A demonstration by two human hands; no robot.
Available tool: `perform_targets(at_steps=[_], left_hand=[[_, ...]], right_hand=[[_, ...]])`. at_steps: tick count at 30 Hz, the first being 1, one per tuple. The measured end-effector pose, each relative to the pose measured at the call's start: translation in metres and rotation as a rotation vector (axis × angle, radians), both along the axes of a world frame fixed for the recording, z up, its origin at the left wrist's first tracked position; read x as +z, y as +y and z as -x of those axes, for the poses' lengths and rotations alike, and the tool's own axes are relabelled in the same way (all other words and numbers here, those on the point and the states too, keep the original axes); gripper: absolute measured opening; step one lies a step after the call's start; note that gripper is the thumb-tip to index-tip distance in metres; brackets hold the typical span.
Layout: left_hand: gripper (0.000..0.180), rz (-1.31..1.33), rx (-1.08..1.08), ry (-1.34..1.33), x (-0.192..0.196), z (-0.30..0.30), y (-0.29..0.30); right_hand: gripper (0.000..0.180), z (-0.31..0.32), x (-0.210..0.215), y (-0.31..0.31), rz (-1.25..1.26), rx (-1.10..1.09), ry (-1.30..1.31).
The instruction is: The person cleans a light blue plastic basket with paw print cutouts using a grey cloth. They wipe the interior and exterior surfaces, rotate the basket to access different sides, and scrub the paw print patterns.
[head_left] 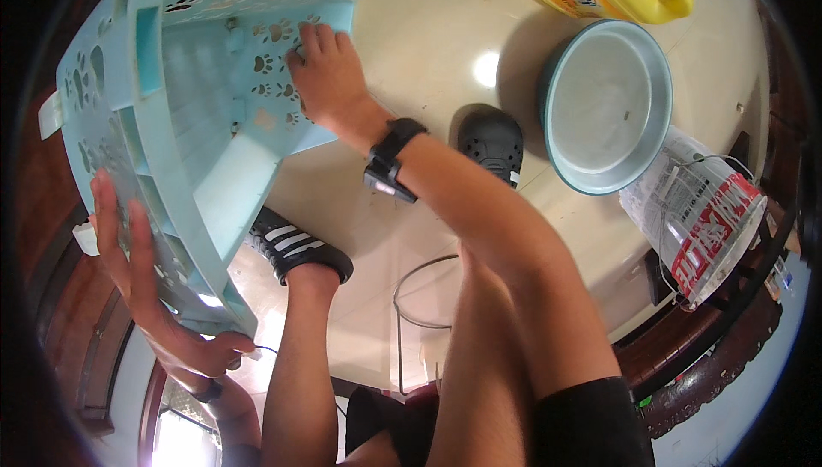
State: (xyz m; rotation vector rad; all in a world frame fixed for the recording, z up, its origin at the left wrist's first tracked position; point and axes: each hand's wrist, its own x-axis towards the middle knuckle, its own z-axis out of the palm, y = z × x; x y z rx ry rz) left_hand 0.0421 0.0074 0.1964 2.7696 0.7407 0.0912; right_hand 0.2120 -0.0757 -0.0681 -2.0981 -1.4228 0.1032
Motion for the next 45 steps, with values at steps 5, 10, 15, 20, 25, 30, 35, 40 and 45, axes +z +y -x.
perform_targets(at_steps=[5,10,15,20,25,30,35,40,45], left_hand=[[0.124,-0.018,-0.019,0.025,0.014,-0.005,-0.007],[0.124,0.037,0.012,0.000,0.017,0.001,-0.022],[0.125,0.099,-0.056,0.003,0.007,-0.007,-0.026],[0.126,0.038,-0.055,0.039,0.021,-0.005,-0.030],[0.127,0.043,-0.058,0.070,0.019,-0.007,-0.028],[0.126,0.069,-0.003,0.014,0.014,-0.002,-0.028],[0.124,0.043,-0.047,0.046,0.015,-0.011,-0.021],[0.124,0.016,-0.066,-0.002,0.007,-0.024,-0.002],[0.124,-0.021,-0.038,0.025,0.025,-0.016,-0.010]], right_hand=[[0.013,0.038,-0.001,0.024,0.131,0.053,0.195],[0.022,0.080,-0.003,0.059,-0.098,0.204,0.394],[0.013,0.121,-0.007,0.037,0.187,0.312,0.116],[0.015,0.125,0.007,0.027,0.283,0.506,0.143],[0.021,0.108,0.036,0.026,0.850,0.748,0.091],[0.016,0.068,0.043,0.016,0.452,0.425,0.361],[0.025,0.059,0.035,0.017,0.106,0.118,0.326],[0.023,0.025,0.003,0.028,0.058,-0.035,0.112],[0.020,0.039,0.017,0.045,0.129,0.158,-0.167]])
